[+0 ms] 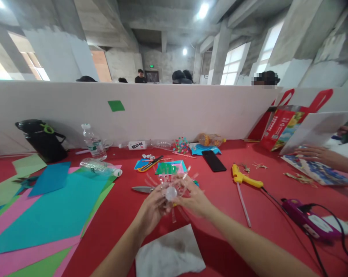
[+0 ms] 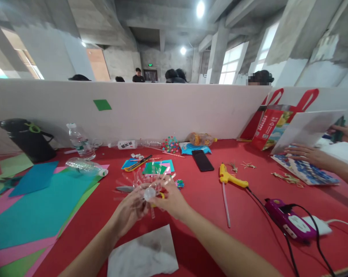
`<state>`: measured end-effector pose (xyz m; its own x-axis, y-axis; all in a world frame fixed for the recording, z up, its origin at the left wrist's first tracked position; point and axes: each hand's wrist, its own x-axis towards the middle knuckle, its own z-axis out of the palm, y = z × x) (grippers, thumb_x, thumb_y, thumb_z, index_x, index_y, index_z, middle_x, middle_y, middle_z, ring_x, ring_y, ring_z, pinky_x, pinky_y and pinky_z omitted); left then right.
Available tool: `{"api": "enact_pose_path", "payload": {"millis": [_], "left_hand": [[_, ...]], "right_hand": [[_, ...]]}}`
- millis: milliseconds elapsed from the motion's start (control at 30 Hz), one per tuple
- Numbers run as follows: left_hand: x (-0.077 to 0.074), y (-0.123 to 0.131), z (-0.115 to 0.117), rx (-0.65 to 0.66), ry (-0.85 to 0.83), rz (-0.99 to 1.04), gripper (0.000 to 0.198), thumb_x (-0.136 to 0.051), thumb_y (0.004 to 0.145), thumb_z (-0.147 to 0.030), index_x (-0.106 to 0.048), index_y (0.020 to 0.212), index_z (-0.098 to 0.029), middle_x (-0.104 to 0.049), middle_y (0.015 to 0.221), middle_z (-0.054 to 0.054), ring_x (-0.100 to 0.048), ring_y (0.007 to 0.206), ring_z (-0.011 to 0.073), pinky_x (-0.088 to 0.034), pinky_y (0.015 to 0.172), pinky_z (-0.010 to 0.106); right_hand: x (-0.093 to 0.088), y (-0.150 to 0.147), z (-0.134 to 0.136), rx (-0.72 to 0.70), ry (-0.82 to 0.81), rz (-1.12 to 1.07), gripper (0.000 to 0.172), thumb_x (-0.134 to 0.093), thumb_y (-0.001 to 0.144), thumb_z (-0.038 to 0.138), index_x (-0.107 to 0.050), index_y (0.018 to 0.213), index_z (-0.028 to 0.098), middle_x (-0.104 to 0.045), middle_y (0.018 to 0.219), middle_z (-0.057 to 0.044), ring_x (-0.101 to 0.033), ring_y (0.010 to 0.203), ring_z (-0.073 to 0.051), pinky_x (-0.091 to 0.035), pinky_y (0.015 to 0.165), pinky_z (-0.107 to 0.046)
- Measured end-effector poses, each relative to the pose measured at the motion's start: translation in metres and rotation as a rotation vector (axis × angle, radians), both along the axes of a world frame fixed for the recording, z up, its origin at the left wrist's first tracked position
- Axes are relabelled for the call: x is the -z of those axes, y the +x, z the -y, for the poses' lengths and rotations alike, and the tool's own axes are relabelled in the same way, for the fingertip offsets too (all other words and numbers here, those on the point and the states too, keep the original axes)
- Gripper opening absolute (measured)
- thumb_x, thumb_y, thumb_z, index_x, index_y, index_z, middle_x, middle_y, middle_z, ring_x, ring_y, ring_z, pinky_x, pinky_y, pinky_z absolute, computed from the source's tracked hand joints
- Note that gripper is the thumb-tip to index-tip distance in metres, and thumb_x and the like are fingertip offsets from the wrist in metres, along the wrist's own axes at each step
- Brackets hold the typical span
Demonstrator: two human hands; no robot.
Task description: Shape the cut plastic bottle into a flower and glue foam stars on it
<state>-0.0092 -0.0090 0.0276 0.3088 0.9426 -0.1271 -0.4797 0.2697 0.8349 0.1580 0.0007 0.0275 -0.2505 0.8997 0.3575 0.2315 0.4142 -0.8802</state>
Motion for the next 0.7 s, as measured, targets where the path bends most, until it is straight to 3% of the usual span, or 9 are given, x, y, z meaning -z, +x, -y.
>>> {"api": "enact_pose_path", "payload": {"millis": [67, 167, 267, 500, 700], "left_hand": [[0.003, 0.003, 0.000, 0.028, 0.047, -0.067, 0.025, -0.068, 0.079, -0.027, -0.067, 0.102, -0.017, -0.068, 0.068, 0.002, -0.059, 0.053, 0.0142, -0.044, 0.050, 0.024], [0.010, 0.006, 0.000, -0.026, 0.125, -0.159, 0.039, -0.075, 0.070, -0.020, -0.068, 0.108, -0.021, -0.074, 0.100, 0.006, -0.068, 0.086, 0.0210, -0.052, 0.073, 0.029], [0.015, 0.009, 0.000, -0.069, 0.187, -0.237, 0.052, -0.081, 0.062, -0.014, -0.068, 0.111, -0.026, -0.069, 0.122, 0.006, -0.062, 0.114, 0.0245, -0.048, 0.094, 0.032], [0.015, 0.009, -0.006, -0.131, 0.226, -0.354, 0.036, -0.083, 0.064, -0.020, -0.073, 0.099, -0.022, -0.074, 0.107, 0.007, -0.067, 0.101, 0.0250, -0.051, 0.089, 0.033], [0.014, 0.008, -0.009, -0.132, 0.181, -0.349, 0.037, -0.084, 0.063, -0.022, -0.074, 0.099, -0.022, -0.076, 0.101, 0.005, -0.069, 0.094, 0.0223, -0.053, 0.085, 0.030]], "right_hand": [[0.010, 0.003, -0.001, 0.053, -0.006, 0.005, 0.026, -0.072, 0.077, 0.037, -0.067, 0.100, 0.026, -0.057, 0.125, -0.007, -0.052, 0.123, -0.025, -0.040, 0.106, -0.046], [0.024, 0.007, -0.002, 0.127, -0.015, 0.023, 0.028, -0.073, 0.075, 0.036, -0.067, 0.101, 0.025, -0.056, 0.126, -0.008, -0.052, 0.123, -0.026, -0.040, 0.106, -0.046], [0.033, 0.008, -0.004, 0.170, -0.006, 0.065, 0.032, -0.074, 0.073, 0.034, -0.066, 0.102, 0.025, -0.056, 0.125, -0.008, -0.052, 0.122, -0.027, -0.040, 0.106, -0.047], [0.033, 0.013, 0.000, 0.184, 0.095, 0.184, 0.031, -0.071, 0.074, 0.026, -0.064, 0.105, 0.026, -0.052, 0.128, -0.008, -0.047, 0.123, -0.028, -0.038, 0.106, -0.049], [0.022, 0.024, 0.000, 0.182, 0.140, 0.274, 0.035, -0.069, 0.076, 0.021, -0.062, 0.110, 0.027, -0.053, 0.126, -0.007, -0.046, 0.124, -0.026, -0.037, 0.108, -0.049]]}}
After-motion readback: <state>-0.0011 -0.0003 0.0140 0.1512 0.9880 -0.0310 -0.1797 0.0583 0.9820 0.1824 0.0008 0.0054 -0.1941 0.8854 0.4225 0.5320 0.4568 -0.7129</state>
